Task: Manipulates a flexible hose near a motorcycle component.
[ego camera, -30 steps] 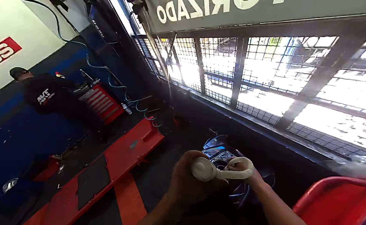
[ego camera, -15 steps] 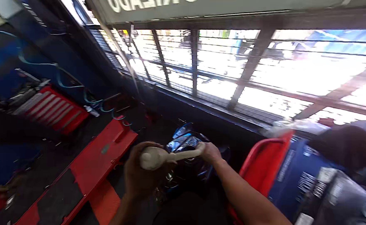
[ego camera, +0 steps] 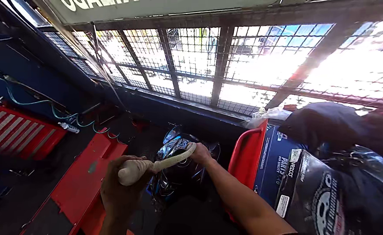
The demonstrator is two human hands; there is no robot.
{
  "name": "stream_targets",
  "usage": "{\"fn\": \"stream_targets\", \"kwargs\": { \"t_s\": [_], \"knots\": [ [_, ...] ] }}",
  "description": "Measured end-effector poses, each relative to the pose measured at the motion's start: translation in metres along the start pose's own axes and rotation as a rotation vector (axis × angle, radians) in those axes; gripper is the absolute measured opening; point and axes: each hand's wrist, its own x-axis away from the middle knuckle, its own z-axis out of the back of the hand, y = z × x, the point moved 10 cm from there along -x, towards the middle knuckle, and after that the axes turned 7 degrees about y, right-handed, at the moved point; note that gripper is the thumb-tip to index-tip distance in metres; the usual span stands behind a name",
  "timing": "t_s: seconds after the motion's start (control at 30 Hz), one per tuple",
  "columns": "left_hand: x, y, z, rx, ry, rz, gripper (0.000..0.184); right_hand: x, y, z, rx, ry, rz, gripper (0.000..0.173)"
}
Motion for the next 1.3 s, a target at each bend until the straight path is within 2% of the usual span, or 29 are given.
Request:
{"fn": "stream_targets", "kwargs": {
  "t_s": [0.13,0.37,0.5,0.7,0.9,1.13,1.3],
  "knots": [
    [-0.002,0.000,-0.003,0.049,-0.034,0.015,0.067,-0.001,-0.008,0.009,-0.014,-0.010,0.013,0.025],
    [-0.002,0.003,0.003,0.107,-0.029,0.003,0.067,0.004,-0.022,0.020,-0.035,0.044,0.062,0.024],
    [-0.001,0.004,0.006,0.085,-0.016,-0.010,0.067,0.012,-0.034,0.028,-0.030,0.014,0.074,0.025],
    [0.000,0.004,0.009,0.109,-0.005,-0.004,0.067,0.011,-0.030,0.027,0.022,0.005,0.052,0.024],
    [0.002,0.005,0.015,0.111,0.019,-0.021,0.062,0.012,-0.021,0.023,0.065,0.012,0.023,0.025],
    [0.008,0.010,0.022,0.030,0.099,-0.094,0.046,0.020,-0.017,0.021,0.100,0.018,0.003,0.022],
    [0.005,0.009,0.016,0.127,0.012,-0.075,0.061,0.018,-0.014,0.029,-0.020,0.078,-0.058,0.029]
  ]
}}
